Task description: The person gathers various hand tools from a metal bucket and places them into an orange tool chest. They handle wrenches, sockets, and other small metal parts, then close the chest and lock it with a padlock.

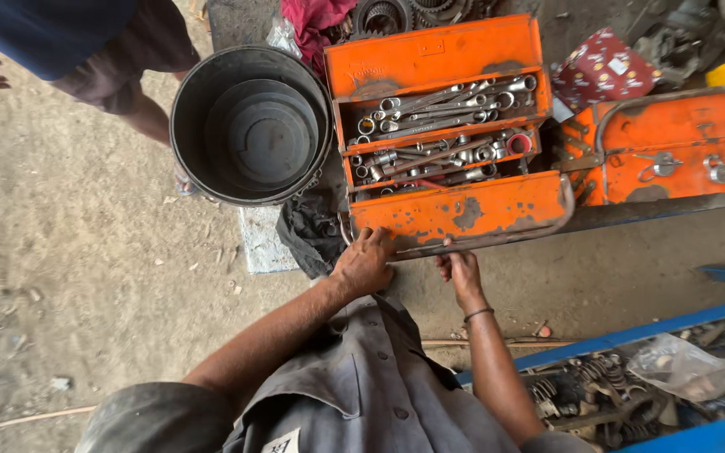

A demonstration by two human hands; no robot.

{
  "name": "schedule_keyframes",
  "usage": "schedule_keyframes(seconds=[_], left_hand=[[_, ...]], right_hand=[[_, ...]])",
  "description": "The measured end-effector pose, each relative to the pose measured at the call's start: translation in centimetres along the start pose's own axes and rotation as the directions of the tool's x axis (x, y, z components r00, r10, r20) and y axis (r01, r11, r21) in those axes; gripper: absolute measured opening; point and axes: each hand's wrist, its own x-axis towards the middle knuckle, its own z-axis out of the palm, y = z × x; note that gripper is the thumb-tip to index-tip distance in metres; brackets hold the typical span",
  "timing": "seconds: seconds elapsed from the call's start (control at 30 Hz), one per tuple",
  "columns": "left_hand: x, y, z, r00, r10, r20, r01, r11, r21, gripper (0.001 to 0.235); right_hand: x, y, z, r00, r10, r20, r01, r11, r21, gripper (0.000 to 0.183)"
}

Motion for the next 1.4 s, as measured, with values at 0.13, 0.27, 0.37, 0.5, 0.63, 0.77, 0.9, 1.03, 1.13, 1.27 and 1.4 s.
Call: schedule_keyframes(seconds=[0.13,0.27,0.37,0.5,0.63,0.77,0.9,1.03,1.13,1.27,1.4], left_hand=[[-0.3,-1.7,1.6,0.994,0.105,-0.027,-0.102,0.991,0.091,0.059],[0.1,-4.3,3.2,0.964,0.256,0.077,-0.267,0.929,0.255,0.062],[0.7,-5.7,3.7,0.972,0.236,-0.004,-0.235,0.969,0.081,0.057],[2.4,-6.6,1.7,0.951,0.308,-0.012,-0.304,0.944,0.125,0.028],[5.1,-5.4,-1.0,0.934,0.19,-0.304,-0.241,0.96,-0.141,0.018],[10.6,-4.1,-3.6,0.869,0.168,-0.465,-0.177,0.984,0.025,0.016],[17.4,-2.5,-3.3,0.863,0.079,-0.498,0.0,0.988,0.156,0.043],[21.4,-1.9,-1.8,0.877,0.013,-0.481,0.085,0.98,0.182,0.049],[22.3,-1.6,-0.1,0.881,-0.111,-0.46,0.177,0.979,0.102,0.04],[22.3,-1.7,0.7,0.85,-0.2,-0.487,0.218,0.976,-0.02,0.028],[22.1,0.1,-0.4,0.848,-0.295,-0.441,0.299,0.952,-0.064,0.026]], right_hand=[[-2.3,2.6,-0.6,0.995,0.073,-0.064,-0.081,0.987,-0.136,0.035],[-5.3,6.0,-1.4,0.988,0.015,-0.155,-0.033,0.993,-0.115,0.034],[-8.2,7.1,-2.3,0.929,0.13,-0.346,-0.132,0.991,0.016,0.028],[-9.4,5.0,-3.6,0.895,-0.021,-0.445,0.022,1.0,-0.003,0.028],[-9.0,1.4,-6.4,0.874,-0.154,-0.461,0.145,0.988,-0.057,0.033],[-5.3,-2.9,-8.9,0.887,-0.243,-0.392,0.259,0.966,-0.011,0.031],[-2.2,-6.1,-13.1,0.888,-0.262,-0.377,0.256,0.964,-0.068,0.029],[-0.5,-6.3,-17.6,0.896,-0.269,-0.353,0.236,0.963,-0.133,0.031],[0.8,-4.7,-21.0,0.916,-0.202,-0.346,0.167,0.978,-0.129,0.031],[2.5,-1.1,-24.0,0.942,-0.09,-0.325,0.048,0.99,-0.136,0.033],[3.9,1.6,-25.7,0.953,0.003,-0.302,-0.058,0.983,-0.175,0.033]])
